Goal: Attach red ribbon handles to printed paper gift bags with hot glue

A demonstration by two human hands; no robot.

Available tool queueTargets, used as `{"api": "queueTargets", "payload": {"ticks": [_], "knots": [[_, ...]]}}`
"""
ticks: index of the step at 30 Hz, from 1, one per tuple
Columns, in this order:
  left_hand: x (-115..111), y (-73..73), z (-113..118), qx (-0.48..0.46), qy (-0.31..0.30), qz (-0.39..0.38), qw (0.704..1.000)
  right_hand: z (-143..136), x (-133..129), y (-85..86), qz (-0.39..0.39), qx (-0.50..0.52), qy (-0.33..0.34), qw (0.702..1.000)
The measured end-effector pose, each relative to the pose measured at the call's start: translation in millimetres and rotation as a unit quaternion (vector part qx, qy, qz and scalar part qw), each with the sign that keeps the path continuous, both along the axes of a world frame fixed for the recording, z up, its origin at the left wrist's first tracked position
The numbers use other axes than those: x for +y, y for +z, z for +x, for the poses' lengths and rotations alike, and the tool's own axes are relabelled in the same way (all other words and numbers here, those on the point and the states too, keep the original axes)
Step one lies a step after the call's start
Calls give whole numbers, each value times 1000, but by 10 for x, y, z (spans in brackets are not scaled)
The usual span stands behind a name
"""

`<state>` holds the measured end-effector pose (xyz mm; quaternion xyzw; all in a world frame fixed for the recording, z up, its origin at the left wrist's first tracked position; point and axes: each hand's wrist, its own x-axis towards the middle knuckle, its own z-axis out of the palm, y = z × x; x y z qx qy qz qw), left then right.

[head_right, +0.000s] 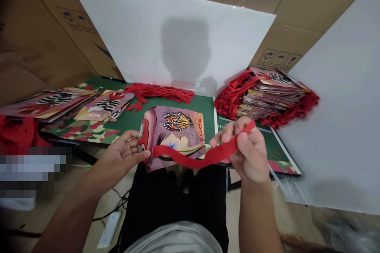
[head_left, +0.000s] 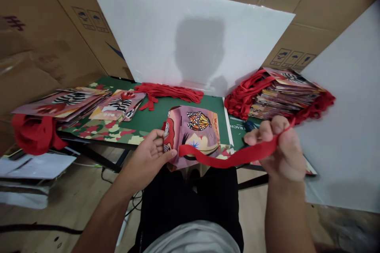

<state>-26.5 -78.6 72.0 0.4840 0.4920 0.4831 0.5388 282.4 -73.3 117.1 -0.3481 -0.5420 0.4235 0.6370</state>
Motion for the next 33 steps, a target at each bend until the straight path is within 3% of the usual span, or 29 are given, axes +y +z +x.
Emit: {"api": "queueTargets", "payload": {"ticks": [4,8,11,14,16,20,24,28,33], "knots": [[2,-29,-18,-1,-20,-10,1000,-195,91,121,38,9,96,995],[28,-54,-15,-34,-38,12,999,-337,112,30,12,-6,170,985],[37,-82,9,-41,-47,21,998,-554,97,-182,-22,-126,140,982],[34,-104,33,-42,-56,22,997,-801,70,-408,31,-271,94,957],[30,-111,42,-41,-63,20,997,-904,53,-495,66,-309,85,945],[28,-117,32,-29,-66,26,997,-905,48,-487,50,-288,94,952],[52,-136,27,-17,-76,36,996,-843,68,-464,-32,-259,110,959],[76,-150,80,-79,-78,33,993,-855,98,-541,-90,-225,103,965],[23,-119,197,-159,-75,15,984,-880,160,-505,-85,-222,113,965]]}}
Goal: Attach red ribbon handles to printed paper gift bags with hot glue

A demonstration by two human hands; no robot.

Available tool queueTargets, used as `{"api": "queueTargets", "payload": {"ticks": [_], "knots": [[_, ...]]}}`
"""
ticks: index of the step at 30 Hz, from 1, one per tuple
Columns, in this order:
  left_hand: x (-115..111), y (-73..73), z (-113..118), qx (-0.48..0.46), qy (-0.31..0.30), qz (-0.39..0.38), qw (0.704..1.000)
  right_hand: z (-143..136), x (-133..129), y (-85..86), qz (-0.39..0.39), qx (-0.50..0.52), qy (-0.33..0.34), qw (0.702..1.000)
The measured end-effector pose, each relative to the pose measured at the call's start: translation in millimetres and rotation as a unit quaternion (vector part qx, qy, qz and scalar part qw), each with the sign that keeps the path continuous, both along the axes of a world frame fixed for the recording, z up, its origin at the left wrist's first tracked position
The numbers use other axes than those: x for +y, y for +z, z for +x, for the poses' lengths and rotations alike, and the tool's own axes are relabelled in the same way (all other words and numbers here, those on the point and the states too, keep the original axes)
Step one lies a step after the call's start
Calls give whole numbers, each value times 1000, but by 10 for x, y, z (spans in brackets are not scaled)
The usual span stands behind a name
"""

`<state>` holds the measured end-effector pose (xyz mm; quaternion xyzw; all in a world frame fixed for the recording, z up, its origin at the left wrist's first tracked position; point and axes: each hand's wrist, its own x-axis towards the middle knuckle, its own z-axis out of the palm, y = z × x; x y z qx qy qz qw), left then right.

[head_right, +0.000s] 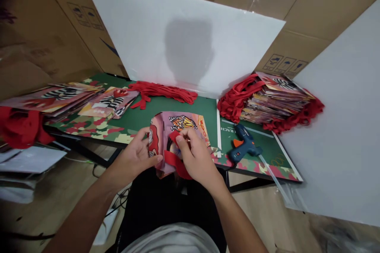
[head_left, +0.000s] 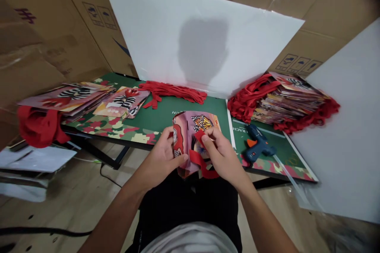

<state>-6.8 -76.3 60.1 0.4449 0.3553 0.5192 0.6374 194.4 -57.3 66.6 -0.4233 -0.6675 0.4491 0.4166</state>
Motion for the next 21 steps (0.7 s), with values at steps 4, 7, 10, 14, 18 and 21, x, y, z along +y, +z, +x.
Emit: {"api": "queueTargets", "payload": {"ticks": [4,7,10,14,18,21], "knots": [[-65,16,151,-43,27,-21,998,-41,49,119,17,-8,-7,1000],[-91,16,282,-61,78,-35,994,-72,75,217,90,-53,-38,994],[-119,20,376,-48,109,-17,993,-73,73,344,141,-102,-41,984],[-215,35,410,7,120,1,993,-31,-4,527,139,-167,-35,975],[-342,50,395,41,139,14,989,-8,-143,623,136,-187,-49,972],[-412,55,392,62,149,28,986,-17,-225,631,155,-174,-48,971]]}}
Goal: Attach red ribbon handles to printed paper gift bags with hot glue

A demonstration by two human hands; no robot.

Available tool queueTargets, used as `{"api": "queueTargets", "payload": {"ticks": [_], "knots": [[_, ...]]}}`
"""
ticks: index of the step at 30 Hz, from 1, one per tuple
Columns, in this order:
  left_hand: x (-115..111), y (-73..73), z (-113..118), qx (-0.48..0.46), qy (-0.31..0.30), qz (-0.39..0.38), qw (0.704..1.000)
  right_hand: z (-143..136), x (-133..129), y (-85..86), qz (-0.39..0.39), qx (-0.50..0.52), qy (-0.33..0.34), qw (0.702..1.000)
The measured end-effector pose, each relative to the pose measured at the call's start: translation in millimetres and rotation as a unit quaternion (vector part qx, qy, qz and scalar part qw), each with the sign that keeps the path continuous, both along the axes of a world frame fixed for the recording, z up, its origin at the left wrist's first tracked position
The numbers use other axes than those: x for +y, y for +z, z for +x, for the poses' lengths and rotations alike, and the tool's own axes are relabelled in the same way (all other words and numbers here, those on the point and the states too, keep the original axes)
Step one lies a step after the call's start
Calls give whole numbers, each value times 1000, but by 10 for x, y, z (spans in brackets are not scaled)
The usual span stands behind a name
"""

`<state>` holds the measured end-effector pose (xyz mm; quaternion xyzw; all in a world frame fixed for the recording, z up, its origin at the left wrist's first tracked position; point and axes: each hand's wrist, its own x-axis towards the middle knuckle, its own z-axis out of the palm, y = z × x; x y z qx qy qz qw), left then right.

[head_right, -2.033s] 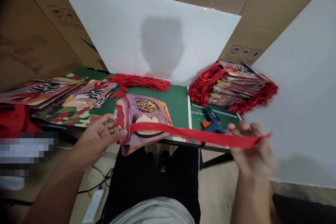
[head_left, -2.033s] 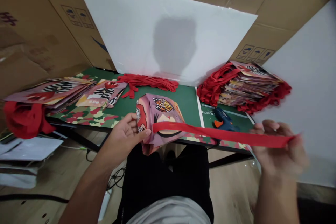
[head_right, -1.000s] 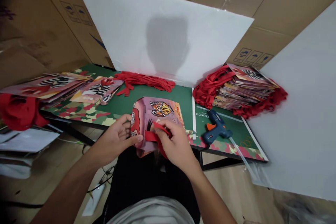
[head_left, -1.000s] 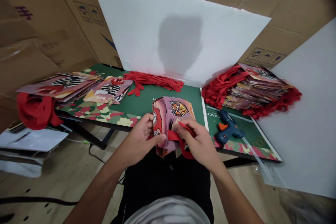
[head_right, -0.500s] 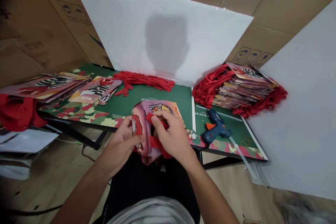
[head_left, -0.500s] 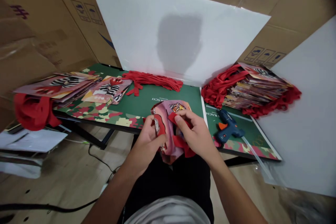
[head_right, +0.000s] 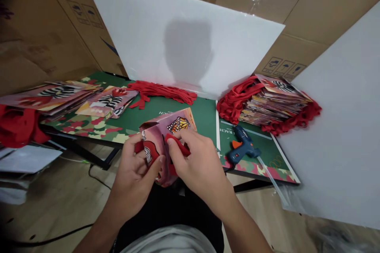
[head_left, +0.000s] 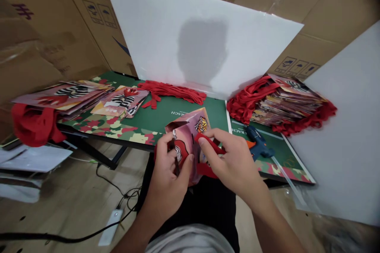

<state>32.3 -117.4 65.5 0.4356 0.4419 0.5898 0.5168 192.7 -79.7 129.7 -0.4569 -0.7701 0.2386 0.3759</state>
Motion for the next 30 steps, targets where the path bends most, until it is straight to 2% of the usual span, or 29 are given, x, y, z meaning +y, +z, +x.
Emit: {"api": "queueTargets", "payload": {"ticks": [5,15,21,25,30], "knots": [[-65,7,10,28,15,18,999,-10,-37,-1,41,14,23,999],[-89,23,41,42,21,24,999,-7,-87,-9,57,-5,-7,998],[-112,48,54,36,11,22,999,-15,-92,-20,67,5,5,998],[-123,36,37,64,10,24,998,30,-42,42,55,-11,27,998],[-114,32,22,95,4,37,995,135,53,240,12,-93,58,994]]}}
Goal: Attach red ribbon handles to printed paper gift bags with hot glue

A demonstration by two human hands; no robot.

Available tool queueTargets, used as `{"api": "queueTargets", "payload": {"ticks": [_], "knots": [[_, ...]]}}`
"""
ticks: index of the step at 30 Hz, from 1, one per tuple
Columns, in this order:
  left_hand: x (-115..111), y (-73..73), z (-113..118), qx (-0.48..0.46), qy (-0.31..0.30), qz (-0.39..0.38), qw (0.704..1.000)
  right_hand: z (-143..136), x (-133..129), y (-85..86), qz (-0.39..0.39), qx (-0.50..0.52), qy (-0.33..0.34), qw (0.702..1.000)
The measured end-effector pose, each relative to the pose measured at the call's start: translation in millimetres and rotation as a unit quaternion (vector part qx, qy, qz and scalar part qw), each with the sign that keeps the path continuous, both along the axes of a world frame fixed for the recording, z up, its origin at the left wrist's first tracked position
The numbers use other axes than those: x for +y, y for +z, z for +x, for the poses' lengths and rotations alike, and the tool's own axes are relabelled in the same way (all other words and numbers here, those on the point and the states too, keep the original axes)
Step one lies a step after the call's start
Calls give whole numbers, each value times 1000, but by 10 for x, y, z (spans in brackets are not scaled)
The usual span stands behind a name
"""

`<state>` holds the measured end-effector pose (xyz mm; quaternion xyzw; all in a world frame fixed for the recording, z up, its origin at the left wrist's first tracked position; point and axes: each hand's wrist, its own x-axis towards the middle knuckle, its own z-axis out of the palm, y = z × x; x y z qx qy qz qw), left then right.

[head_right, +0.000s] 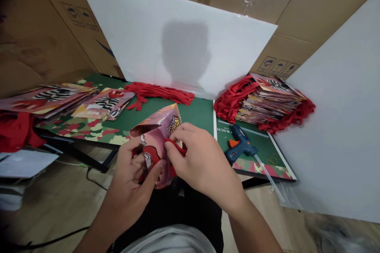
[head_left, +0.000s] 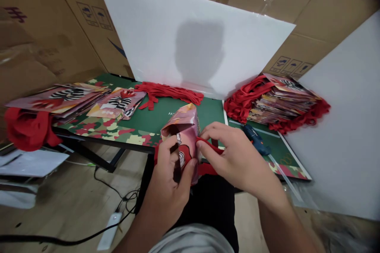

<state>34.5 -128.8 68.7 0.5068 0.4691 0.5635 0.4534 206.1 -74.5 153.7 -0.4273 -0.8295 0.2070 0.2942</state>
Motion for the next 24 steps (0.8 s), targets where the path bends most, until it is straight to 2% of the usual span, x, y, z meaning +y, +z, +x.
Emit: {"api": "queueTargets", "payload": {"ticks": [4,8,19,24], "knots": [[3,20,5,3,-17,-13,1000,51,71,153,-6,-67,24,997],[-7,6,24,5,-25,-28,999,47,103,211,-32,-91,13,995],[-39,-16,116,-27,2,-13,1000,-8,83,223,-100,-42,1,994],[-57,-11,131,-50,7,-23,998,-24,49,205,-119,-11,-35,992]]}}
